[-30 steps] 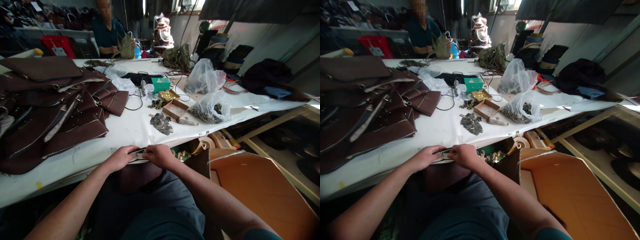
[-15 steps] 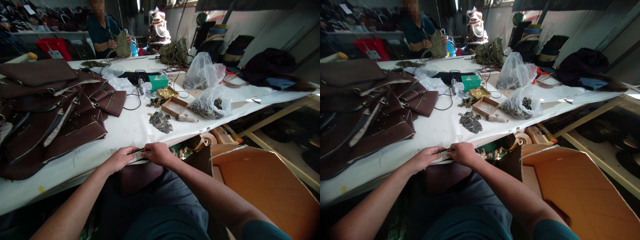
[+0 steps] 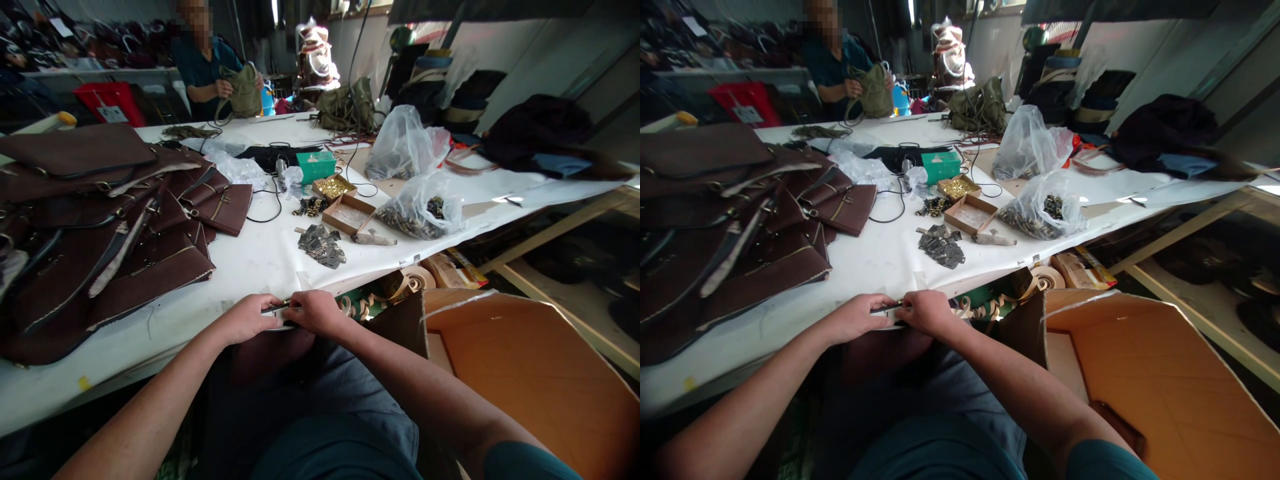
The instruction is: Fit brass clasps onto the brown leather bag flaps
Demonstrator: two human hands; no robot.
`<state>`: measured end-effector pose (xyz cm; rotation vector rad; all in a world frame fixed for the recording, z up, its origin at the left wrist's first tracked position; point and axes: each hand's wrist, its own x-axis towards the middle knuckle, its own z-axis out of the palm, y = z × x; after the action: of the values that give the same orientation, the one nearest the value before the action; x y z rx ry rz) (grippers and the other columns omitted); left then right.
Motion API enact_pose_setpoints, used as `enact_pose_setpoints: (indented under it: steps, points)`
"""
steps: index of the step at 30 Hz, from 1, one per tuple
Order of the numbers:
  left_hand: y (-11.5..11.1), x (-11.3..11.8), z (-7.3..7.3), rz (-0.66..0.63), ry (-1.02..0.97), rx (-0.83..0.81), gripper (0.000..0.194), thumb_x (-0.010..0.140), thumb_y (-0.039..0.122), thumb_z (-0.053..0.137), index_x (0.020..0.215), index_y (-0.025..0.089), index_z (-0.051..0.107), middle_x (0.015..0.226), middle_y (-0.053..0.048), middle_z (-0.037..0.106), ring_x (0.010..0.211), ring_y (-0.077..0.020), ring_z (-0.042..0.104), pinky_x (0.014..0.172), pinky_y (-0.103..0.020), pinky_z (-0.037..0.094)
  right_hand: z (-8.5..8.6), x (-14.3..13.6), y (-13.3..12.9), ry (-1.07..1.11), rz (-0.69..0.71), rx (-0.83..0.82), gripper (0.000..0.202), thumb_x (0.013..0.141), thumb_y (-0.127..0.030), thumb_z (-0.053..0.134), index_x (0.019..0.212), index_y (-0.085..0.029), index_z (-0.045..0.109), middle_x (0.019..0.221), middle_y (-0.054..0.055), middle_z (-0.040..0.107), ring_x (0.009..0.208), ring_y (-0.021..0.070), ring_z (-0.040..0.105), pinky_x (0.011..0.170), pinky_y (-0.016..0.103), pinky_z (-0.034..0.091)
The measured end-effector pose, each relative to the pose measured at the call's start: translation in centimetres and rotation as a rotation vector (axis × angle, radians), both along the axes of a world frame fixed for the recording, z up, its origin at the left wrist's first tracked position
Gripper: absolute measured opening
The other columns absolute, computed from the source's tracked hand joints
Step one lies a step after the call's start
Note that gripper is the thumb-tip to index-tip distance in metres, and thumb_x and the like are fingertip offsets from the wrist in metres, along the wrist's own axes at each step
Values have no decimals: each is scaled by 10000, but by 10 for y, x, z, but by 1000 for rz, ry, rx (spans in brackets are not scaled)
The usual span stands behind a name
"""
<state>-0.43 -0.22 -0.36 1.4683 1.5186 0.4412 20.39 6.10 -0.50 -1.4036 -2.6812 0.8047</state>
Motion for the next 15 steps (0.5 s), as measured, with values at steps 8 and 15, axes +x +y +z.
enact_pose_setpoints:
  steps: [8,15]
  points:
    - [14,22,16,-69,497,69,228,705,327,781,918,254,746,939,-88,803,942,-359,733,827,-398,487,-1,5,-6,30,-4,-33,310,959,-541,697,1067,-282,831,1009,58,827,966,253,741,776,300,443]
    - [2,31,16,-100,623,80,290,892,487,678,1067,263,734,958,-107,803,884,-332,741,739,-354,444,-5,17,-11,90,24,-51,306,994,-548,656,1104,-328,837,1024,27,832,957,243,744,761,291,445]
